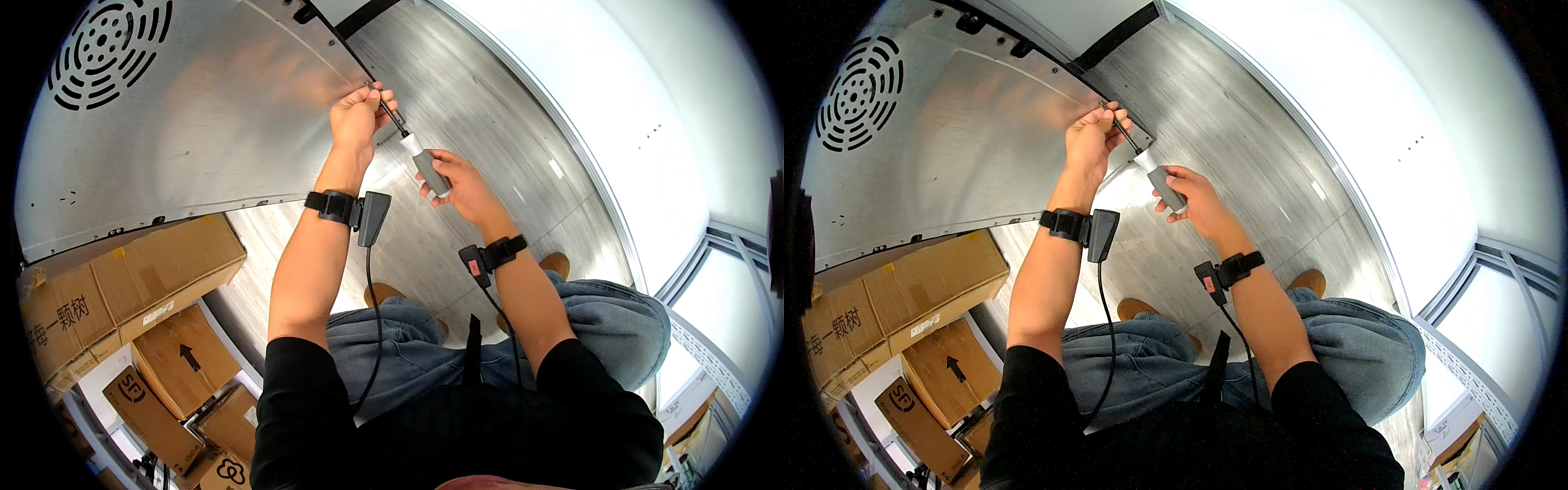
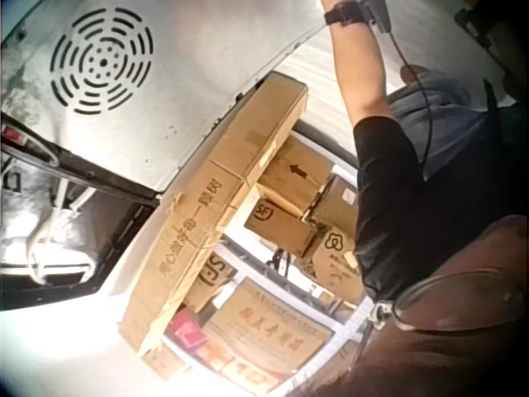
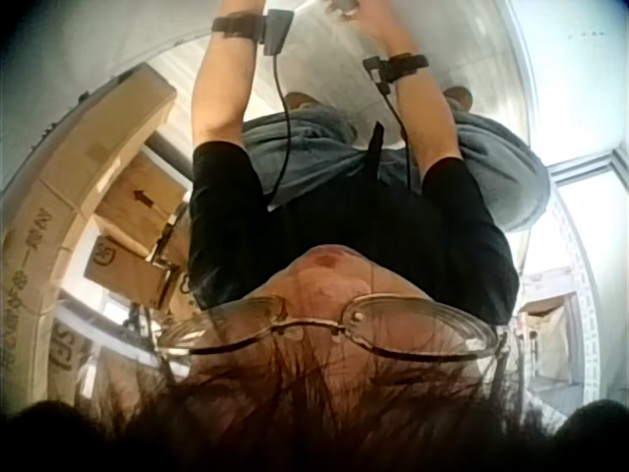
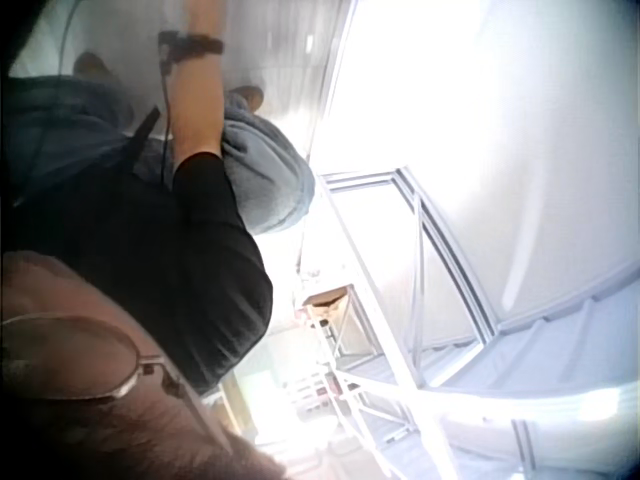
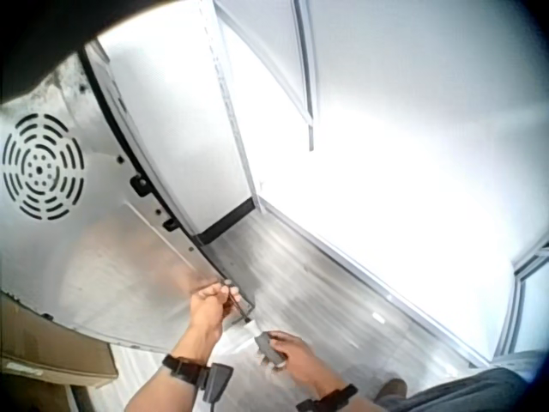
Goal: The person uses a screwdriver to fasten screws into the back panel of a white appliance. They repeatedly pick up screws and tighten them along the edge of the panel, then remove the panel at the end.
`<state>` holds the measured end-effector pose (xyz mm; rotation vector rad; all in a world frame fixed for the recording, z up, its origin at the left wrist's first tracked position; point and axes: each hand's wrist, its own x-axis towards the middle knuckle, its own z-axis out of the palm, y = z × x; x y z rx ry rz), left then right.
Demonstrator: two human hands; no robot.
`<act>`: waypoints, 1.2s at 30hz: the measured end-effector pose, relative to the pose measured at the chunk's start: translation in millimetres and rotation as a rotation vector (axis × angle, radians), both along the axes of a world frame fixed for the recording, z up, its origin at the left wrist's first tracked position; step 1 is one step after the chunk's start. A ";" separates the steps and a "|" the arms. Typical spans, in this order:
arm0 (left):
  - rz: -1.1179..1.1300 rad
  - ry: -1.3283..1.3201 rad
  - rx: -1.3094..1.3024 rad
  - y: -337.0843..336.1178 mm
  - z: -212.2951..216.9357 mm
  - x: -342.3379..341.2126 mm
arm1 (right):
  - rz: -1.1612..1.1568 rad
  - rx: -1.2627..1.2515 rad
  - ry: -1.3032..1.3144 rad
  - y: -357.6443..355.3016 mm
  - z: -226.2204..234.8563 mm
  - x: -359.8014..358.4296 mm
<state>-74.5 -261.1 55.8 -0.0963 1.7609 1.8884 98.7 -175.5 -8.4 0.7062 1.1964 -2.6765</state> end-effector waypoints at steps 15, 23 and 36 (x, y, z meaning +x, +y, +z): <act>-0.047 -0.027 -0.017 -4.9 -4.0 -7.4 | -0.096 -0.122 0.055 -3.0 8.7 0.8; -0.057 -0.058 0.054 -5.7 3.1 -5.6 | -0.088 0.086 0.031 -9.0 1.5 -1.2; -0.011 -0.079 0.078 1.7 1.1 9.2 | -0.167 0.125 0.060 -3.9 -8.6 2.2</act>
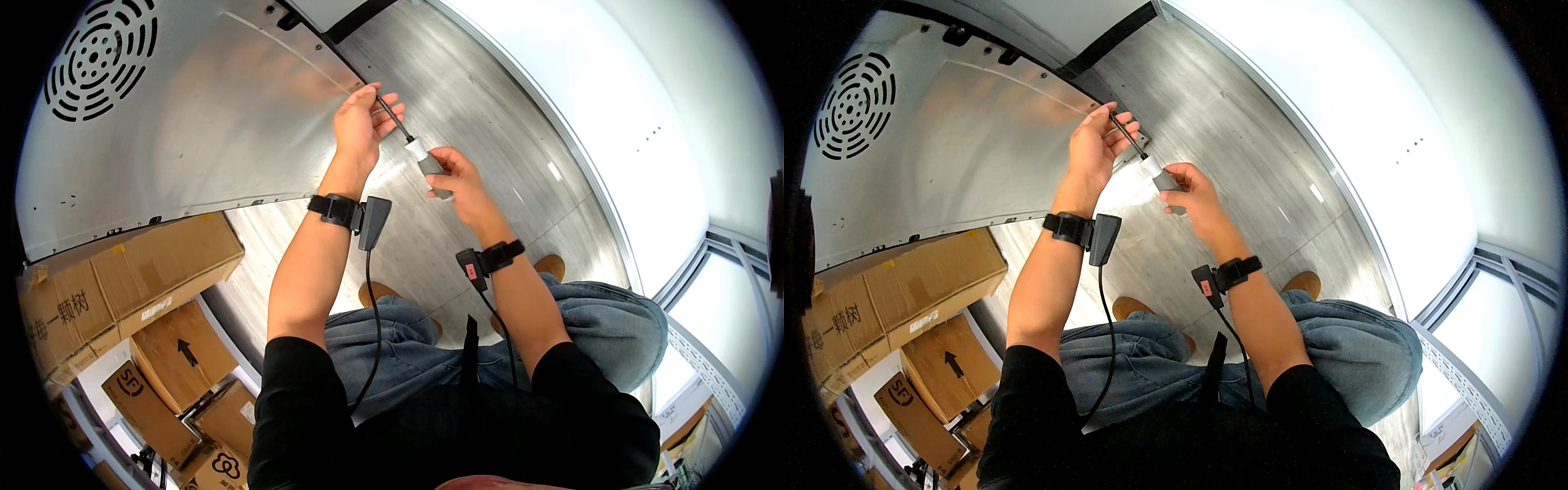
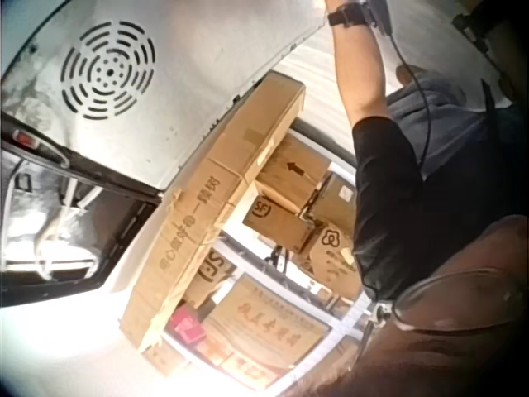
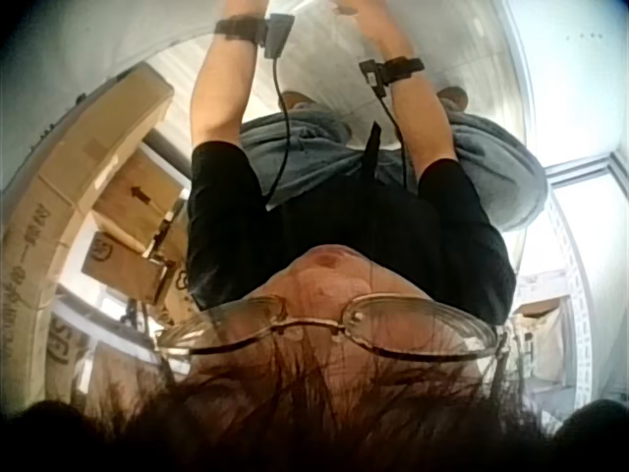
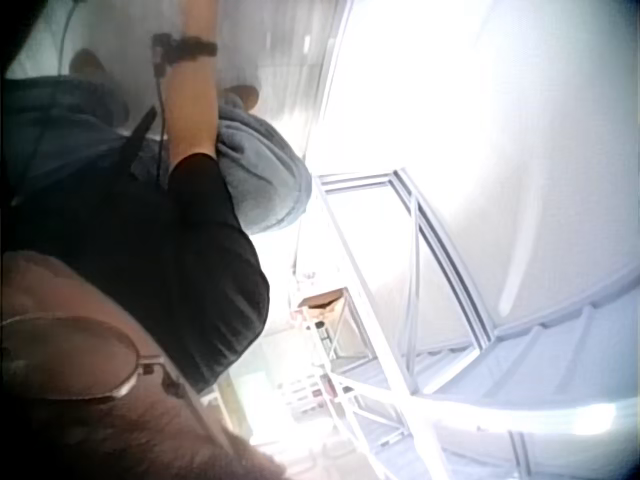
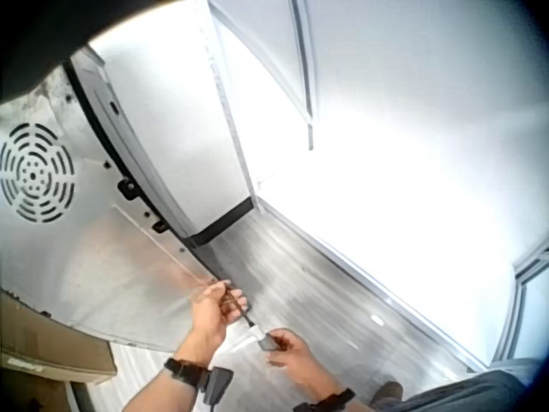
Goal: The person uses a screwdriver to fasten screws into the back panel of a white appliance. They repeatedly pick up screws and tighten them along the edge of the panel, then remove the panel at the end.
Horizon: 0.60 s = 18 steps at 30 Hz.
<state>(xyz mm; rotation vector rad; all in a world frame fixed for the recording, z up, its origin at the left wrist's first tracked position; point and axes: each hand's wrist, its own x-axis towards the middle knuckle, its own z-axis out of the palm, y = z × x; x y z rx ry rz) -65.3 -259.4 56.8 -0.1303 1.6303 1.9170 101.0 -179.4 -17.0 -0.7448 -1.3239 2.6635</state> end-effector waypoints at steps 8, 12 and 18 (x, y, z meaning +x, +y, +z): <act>-0.305 -0.074 0.089 63.0 -13.3 23.7 | -0.151 -0.219 0.004 47.7 -22.9 55.9; -0.528 -0.065 0.076 121.0 -28.2 48.0 | -0.365 -0.274 -0.014 71.7 -21.6 101.0; -0.880 0.035 0.020 206.0 -51.6 91.5 | -0.614 -0.216 0.023 97.1 -28.1 162.9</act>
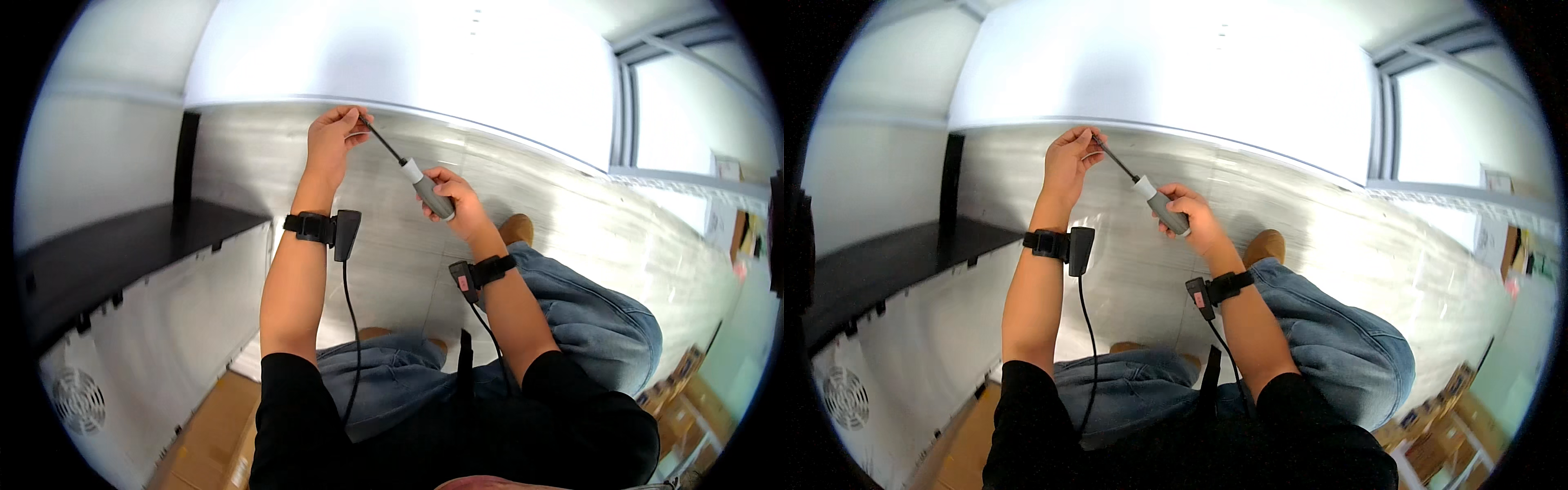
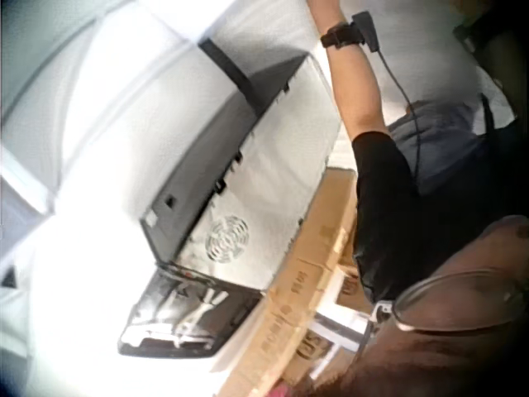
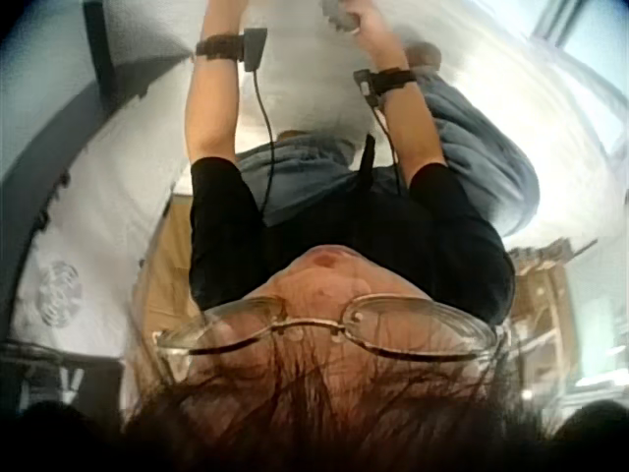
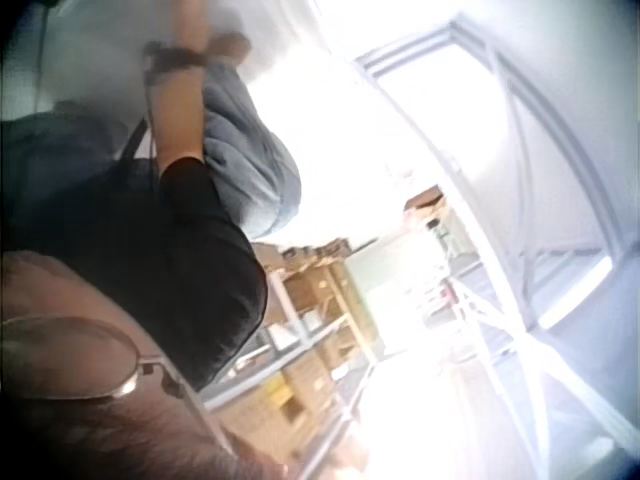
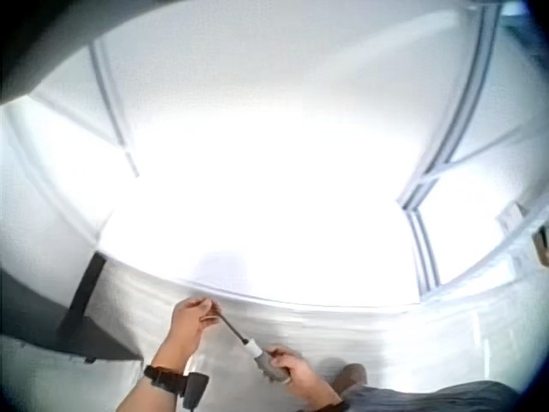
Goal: The person uses a screwdriver to fasten screws into the back panel of a white appliance. They repeatedly pick up screws and tighten them along the edge of the panel, then remove the panel at the end.
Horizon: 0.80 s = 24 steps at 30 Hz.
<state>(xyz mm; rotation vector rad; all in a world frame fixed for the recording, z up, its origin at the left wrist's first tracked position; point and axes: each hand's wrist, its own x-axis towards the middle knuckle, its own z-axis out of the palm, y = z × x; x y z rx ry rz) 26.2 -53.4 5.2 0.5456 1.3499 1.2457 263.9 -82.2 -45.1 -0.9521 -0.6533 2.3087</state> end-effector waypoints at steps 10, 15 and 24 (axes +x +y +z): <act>0.021 0.193 0.115 108.5 -19.5 79.9 | -0.345 -0.070 0.025 7.6 -21.0 68.4; -0.173 0.591 0.203 134.5 -36.6 105.7 | -0.426 -0.117 -0.001 5.6 -29.9 66.8; -0.229 1.298 0.617 157.9 -69.1 127.2 | -0.555 -0.131 0.020 0.6 -36.3 77.4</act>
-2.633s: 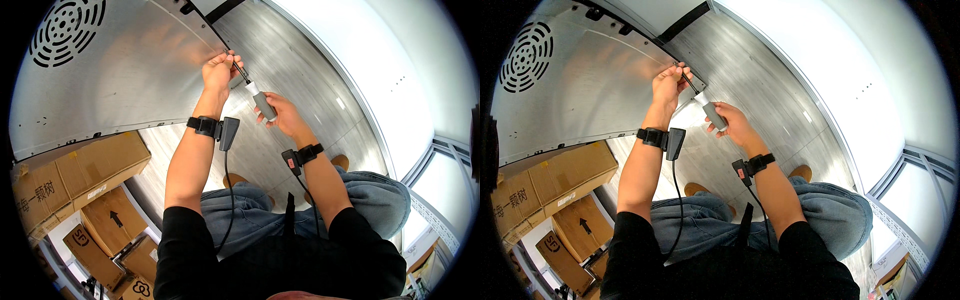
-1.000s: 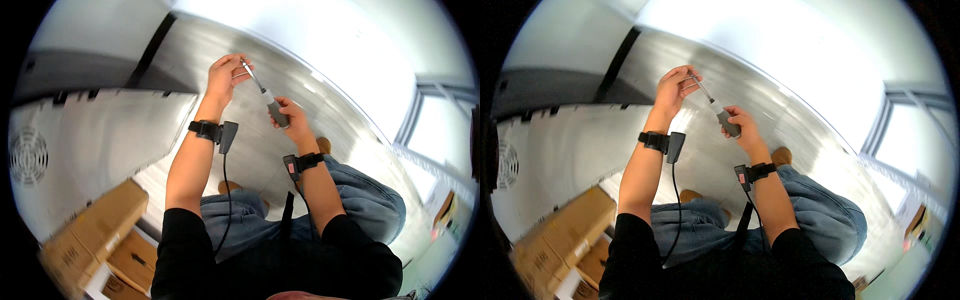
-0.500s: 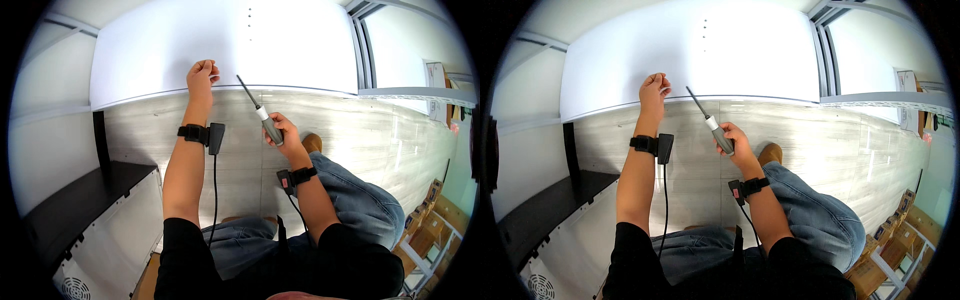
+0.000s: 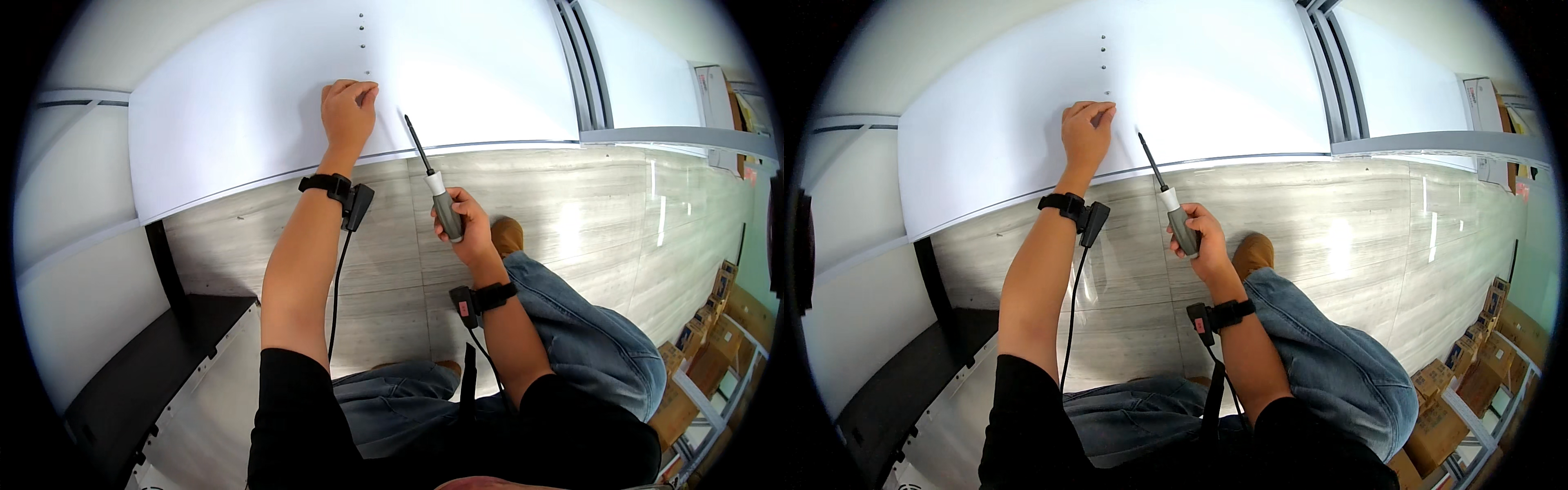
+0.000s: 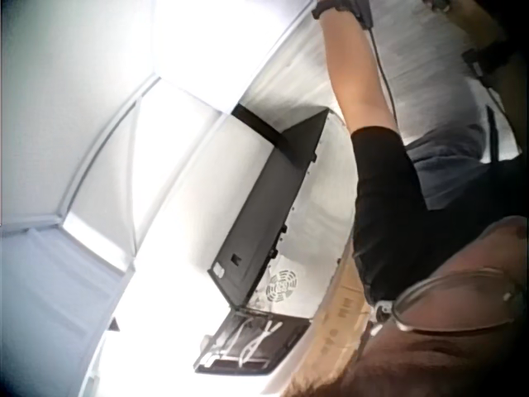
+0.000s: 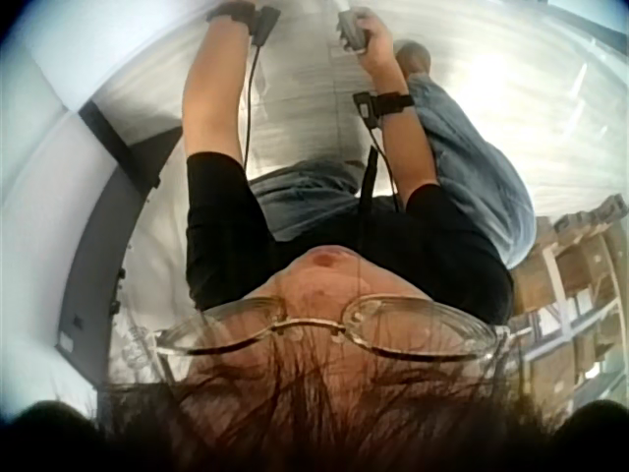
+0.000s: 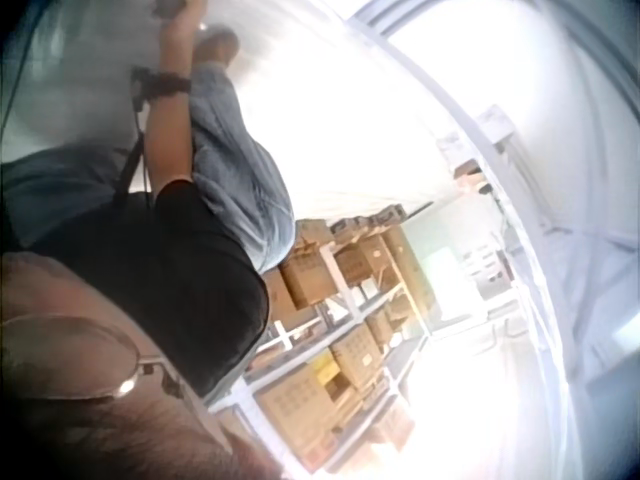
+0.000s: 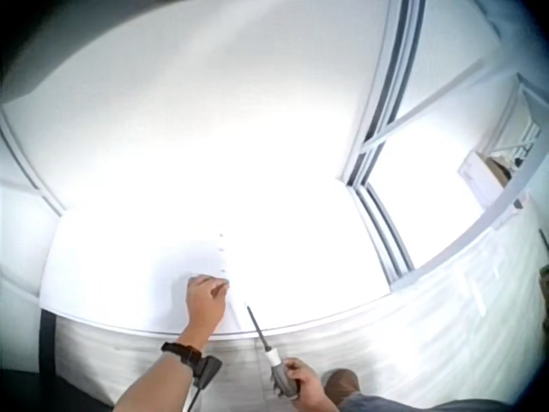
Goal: The person uses a screwdriver to fasten screws into the back panel of a white appliance. They repeatedly pick up screws and tighten them along the edge of the panel, then remove the panel at the end.
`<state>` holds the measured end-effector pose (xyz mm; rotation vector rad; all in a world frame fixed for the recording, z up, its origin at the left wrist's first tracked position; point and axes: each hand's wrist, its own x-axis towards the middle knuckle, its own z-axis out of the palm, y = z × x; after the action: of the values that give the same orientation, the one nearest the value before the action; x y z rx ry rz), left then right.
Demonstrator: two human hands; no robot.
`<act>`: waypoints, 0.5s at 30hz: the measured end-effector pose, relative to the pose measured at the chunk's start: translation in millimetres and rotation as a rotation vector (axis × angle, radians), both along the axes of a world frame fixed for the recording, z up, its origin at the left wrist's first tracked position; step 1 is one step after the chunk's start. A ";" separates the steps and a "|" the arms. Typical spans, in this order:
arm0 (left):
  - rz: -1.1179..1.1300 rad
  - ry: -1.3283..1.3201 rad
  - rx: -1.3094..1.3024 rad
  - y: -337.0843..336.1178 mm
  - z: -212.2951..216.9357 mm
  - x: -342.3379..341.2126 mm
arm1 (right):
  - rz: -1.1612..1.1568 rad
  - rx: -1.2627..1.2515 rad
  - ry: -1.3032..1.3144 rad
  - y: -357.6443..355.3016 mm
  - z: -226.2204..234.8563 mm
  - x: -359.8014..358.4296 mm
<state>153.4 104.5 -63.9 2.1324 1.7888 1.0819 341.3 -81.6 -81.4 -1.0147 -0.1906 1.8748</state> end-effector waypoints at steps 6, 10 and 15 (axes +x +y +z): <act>0.036 -0.019 0.070 0.1 -11.5 -1.3 | -0.024 -0.019 -0.014 -8.3 -5.0 0.6; 0.049 0.013 0.068 -2.0 -13.8 -2.8 | -0.010 -0.011 -0.013 -9.1 -4.5 -0.5; 0.048 -0.061 -0.014 -9.7 -10.6 -12.7 | 0.010 -0.017 -0.026 -9.7 4.9 -8.1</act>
<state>140.7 94.9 -74.5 2.0356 1.8240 1.1297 333.2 -91.3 -76.5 -1.0515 -0.1956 1.8757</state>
